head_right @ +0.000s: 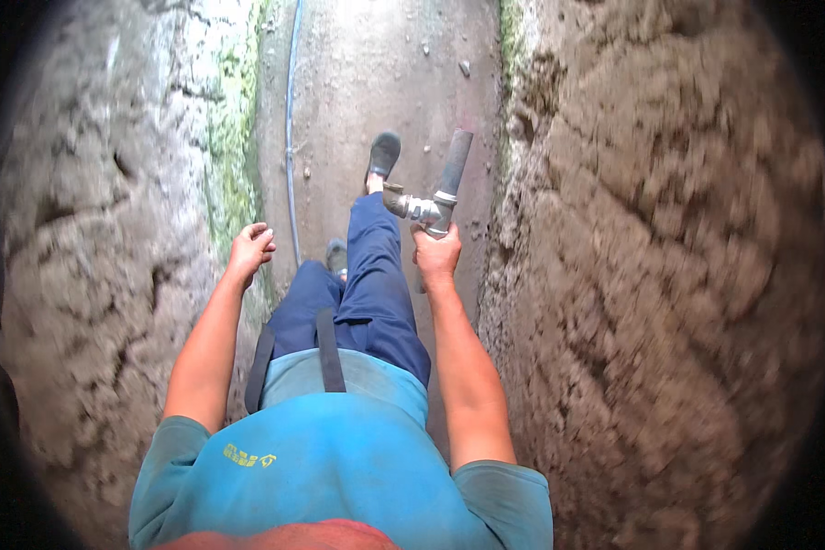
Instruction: The person sits on the ground and uses pliers to remove a metal clamp from a flexible pipe. They then retrieve a T-shaped pipe fitting and attach it to the pipe, followed by connecting a blue hose to the fitting.
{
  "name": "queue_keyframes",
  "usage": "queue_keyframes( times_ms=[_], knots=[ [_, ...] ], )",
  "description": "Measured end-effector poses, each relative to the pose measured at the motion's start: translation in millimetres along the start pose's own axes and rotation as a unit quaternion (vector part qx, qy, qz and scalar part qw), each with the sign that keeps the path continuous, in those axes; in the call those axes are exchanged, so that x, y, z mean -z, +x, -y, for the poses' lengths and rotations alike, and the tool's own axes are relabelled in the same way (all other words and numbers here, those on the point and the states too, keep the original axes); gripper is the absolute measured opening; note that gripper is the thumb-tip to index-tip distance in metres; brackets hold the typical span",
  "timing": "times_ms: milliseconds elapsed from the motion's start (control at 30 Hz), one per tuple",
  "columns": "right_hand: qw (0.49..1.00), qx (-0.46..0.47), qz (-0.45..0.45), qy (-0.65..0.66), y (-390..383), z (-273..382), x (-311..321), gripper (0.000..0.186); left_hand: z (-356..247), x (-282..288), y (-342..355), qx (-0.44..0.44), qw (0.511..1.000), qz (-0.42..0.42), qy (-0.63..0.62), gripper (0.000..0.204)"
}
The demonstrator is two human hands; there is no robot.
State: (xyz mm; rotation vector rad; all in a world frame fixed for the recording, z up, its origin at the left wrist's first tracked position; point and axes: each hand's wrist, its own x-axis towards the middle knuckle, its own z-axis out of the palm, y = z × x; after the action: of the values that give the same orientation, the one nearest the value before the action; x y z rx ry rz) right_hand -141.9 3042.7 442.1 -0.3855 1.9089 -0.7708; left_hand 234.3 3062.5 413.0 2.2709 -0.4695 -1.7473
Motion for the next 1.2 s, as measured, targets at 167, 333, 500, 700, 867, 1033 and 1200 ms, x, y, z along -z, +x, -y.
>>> queue_keyframes(
  times_ms=[167,333,500,700,867,1033,1200],
  knots=[
    [0.993,0.056,-0.003,-0.107,118.0,99.0,-80.2,0.045,-143.4,-1.8,75.0,0.018,1.000,-0.009,-0.013,0.046],
    [0.987,0.103,0.026,-0.121,209.2,225.3,-157.6,0.035,-320.5,-31.6,133.0,-0.017,0.997,0.028,-0.063,0.050],
    [0.990,-0.035,0.055,-0.127,270.9,377.0,-233.0,0.040,-494.0,-26.9,192.6,-0.054,0.993,0.060,-0.081,0.050],
    [0.992,-0.015,-0.007,-0.128,377.7,505.6,-331.1,0.040,-657.7,20.1,323.6,0.095,0.976,0.070,-0.182,0.040],
    [0.992,0.089,-0.055,-0.067,471.6,617.4,-397.1,0.037,-811.6,45.7,394.2,0.050,0.983,0.046,-0.169,0.030],
    [0.985,0.152,-0.074,-0.037,556.9,730.4,-458.9,0.040,-970.2,40.2,438.0,0.032,0.985,0.070,-0.155,0.033],
    [0.959,0.248,-0.097,-0.096,645.8,844.5,-519.2,0.047,-1094.4,31.5,502.3,0.019,0.989,0.071,-0.130,0.037]
  ],
)
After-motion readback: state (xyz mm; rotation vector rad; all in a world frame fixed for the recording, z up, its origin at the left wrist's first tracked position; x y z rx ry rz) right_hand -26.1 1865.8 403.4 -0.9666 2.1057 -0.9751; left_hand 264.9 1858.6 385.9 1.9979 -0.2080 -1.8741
